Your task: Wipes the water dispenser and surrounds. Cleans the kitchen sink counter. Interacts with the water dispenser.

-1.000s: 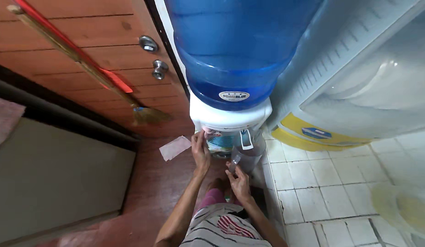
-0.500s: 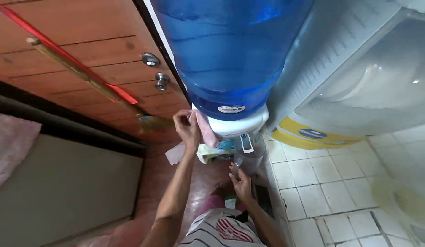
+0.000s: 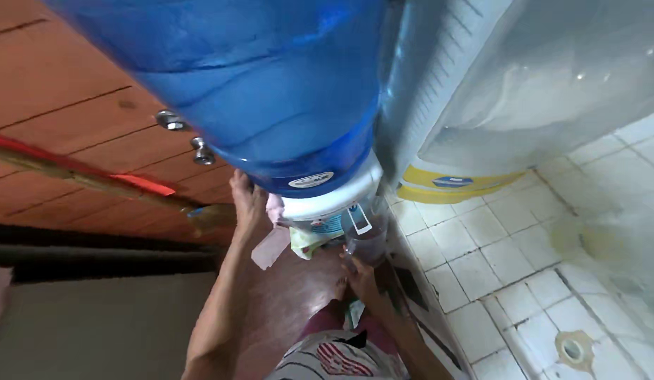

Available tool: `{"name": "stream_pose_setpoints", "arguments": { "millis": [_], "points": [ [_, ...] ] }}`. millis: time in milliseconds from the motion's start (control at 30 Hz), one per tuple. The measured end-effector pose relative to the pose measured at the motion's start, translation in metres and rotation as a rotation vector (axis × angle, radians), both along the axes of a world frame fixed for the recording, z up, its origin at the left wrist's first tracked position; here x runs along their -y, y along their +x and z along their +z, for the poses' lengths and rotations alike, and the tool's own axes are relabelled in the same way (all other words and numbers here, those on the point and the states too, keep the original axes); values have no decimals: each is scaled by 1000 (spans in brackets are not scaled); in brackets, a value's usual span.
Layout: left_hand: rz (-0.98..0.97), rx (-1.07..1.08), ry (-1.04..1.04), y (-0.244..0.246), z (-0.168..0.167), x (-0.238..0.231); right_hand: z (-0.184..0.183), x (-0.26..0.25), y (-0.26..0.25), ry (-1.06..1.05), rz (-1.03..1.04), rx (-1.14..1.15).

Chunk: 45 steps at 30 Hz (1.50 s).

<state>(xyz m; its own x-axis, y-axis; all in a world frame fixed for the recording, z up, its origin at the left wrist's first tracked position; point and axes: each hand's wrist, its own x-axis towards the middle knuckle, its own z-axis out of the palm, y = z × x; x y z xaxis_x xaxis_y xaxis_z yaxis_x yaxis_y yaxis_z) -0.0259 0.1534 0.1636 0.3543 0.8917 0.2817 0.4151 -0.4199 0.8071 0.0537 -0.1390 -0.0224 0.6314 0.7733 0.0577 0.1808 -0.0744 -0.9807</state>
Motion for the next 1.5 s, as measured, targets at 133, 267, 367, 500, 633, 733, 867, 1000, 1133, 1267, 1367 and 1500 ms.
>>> {"name": "stream_pose_setpoints", "arguments": {
  "millis": [133,267,367,500,633,733,867,1000,1133,1267,1367,1500],
  "points": [
    [-107,-386,145,-56,-2,31,0,-2,0,-5,22,-10],
    [-339,-341,-182,-96,18,73,-5,-5,-1,75,-8,20],
    [-526,-120,-352,-74,42,112,0,-4,0,56,-5,43],
    [-880,78,-323,13,61,174,53,15,2,-146,23,23],
    [-1160,-34,-202,74,59,208,154,26,33,-608,300,-205],
    [-929,-61,-304,48,33,202,52,12,9,-104,65,16],
    [-380,-89,-626,6,-39,198,46,3,7,-129,24,11],
    [-237,-75,-829,14,-93,200,11,-1,2,-25,-24,176],
    [-150,-13,-931,37,-102,191,28,5,7,-74,-23,140],
    [-252,-193,-968,47,-92,174,5,7,8,-56,-43,195],
    [-335,-298,-930,49,-92,170,-11,14,10,-29,-11,292],
    [-305,-264,-898,55,-92,179,2,21,18,-112,83,216]
  ]
}}
